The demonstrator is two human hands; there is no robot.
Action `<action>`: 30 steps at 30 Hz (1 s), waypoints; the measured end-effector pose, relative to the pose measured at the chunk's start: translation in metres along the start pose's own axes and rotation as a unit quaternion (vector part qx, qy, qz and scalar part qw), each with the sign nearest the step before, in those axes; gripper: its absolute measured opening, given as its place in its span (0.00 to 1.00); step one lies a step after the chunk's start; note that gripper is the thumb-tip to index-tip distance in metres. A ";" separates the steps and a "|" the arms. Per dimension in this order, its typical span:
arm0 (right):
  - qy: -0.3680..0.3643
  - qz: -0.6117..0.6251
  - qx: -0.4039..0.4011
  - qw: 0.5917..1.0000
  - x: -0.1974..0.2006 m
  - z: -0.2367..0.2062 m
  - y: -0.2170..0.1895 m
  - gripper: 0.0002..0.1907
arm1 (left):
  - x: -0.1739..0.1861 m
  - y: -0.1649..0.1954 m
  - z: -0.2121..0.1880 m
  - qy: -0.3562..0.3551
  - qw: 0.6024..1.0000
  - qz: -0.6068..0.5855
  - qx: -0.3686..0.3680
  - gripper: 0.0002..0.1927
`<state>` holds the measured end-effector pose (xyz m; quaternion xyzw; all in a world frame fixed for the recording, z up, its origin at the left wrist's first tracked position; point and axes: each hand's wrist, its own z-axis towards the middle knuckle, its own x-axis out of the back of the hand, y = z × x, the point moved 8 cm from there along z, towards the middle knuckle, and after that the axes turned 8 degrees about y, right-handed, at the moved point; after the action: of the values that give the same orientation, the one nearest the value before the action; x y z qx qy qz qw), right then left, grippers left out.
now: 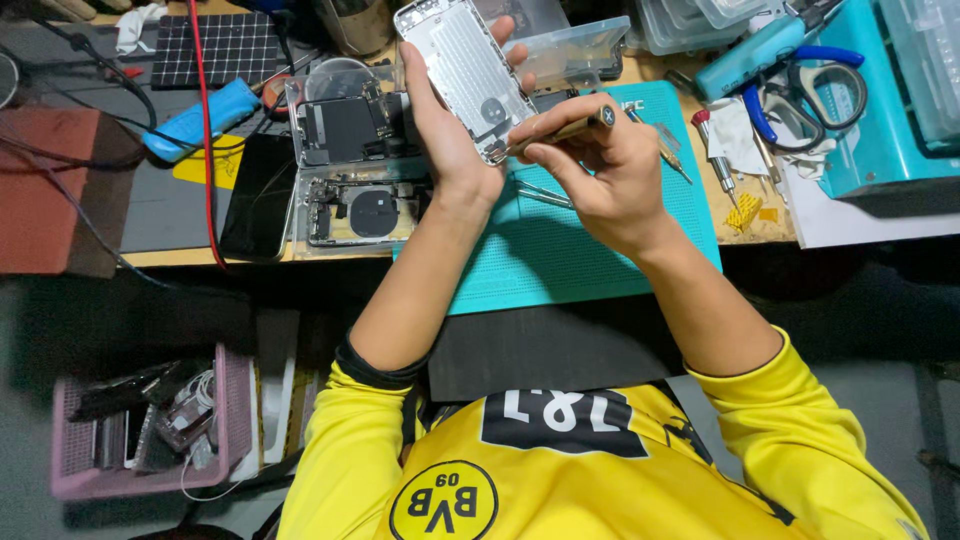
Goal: The person holds a disassembled phone frame in one hand and uses a pry tool and tweezers to detach small internal components from the old housing and move them onto the work mat. They repeatedly reposition the frame, work along its edges, and set removed parts aside on the mat.
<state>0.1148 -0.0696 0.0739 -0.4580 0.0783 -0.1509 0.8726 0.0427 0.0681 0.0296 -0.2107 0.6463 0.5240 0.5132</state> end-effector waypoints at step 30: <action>-0.042 -0.237 -0.004 0.971 -0.024 0.068 0.003 0.09 | 0.018 0.040 -0.002 0.012 0.999 -0.036 -0.029 0.37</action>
<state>0.1113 -0.0075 0.1098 -0.4731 -0.0682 -0.3338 0.8125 0.0020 0.0853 0.0318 -0.2547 0.6287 0.5215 0.5176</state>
